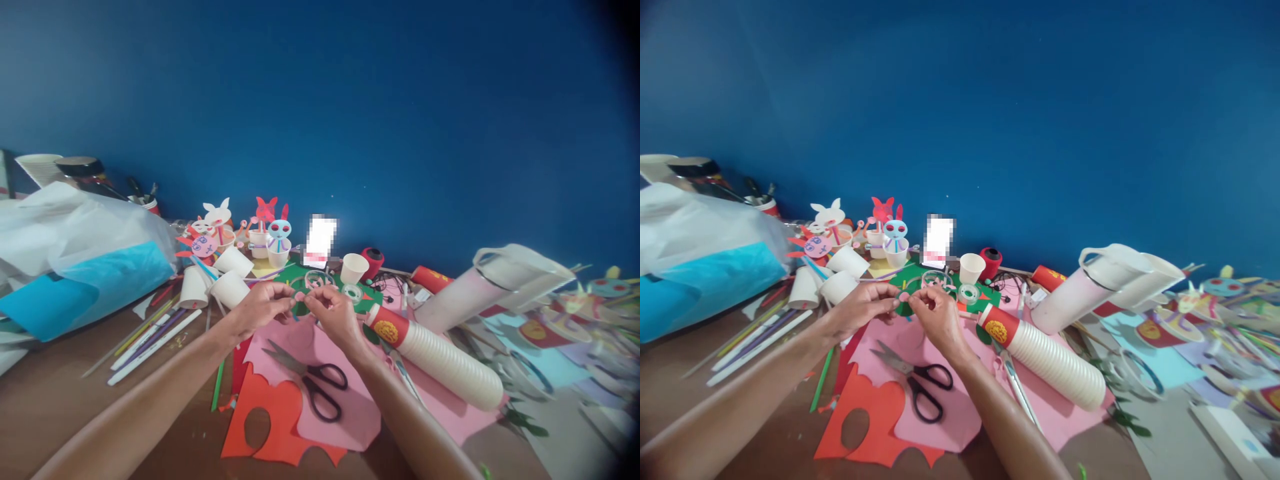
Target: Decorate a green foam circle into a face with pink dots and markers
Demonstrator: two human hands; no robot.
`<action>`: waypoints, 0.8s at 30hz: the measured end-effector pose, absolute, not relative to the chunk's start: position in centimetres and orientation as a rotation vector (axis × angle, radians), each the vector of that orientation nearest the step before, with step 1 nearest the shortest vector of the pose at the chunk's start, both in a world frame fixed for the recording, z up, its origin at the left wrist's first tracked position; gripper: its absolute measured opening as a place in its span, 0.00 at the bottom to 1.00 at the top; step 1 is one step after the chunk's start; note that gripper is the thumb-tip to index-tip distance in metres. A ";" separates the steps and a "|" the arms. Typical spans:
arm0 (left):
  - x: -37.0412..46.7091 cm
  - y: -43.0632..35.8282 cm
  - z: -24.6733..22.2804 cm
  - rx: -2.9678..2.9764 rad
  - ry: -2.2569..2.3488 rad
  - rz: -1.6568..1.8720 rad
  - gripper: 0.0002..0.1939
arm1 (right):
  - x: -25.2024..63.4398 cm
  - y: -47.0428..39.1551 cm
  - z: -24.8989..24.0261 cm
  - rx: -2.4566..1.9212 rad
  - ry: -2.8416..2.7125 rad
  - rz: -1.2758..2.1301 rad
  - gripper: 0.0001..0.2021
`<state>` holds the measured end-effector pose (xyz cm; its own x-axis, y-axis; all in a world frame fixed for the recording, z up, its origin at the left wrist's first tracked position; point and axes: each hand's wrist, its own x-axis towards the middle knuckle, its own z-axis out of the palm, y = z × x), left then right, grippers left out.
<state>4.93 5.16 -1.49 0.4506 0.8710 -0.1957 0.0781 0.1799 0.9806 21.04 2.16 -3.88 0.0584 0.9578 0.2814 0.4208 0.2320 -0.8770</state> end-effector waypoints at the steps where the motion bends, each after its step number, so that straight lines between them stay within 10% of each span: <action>1: 4.9 5.1 -1.5 1.283 0.964 0.701 0.10 | 21.0 2.2 -3.9 -1.355 -1.529 0.691 0.09; 24: 4.6 5.3 -2.0 1.386 0.963 0.669 0.05 | 20.9 1.6 -2.6 -1.389 -1.728 0.452 0.07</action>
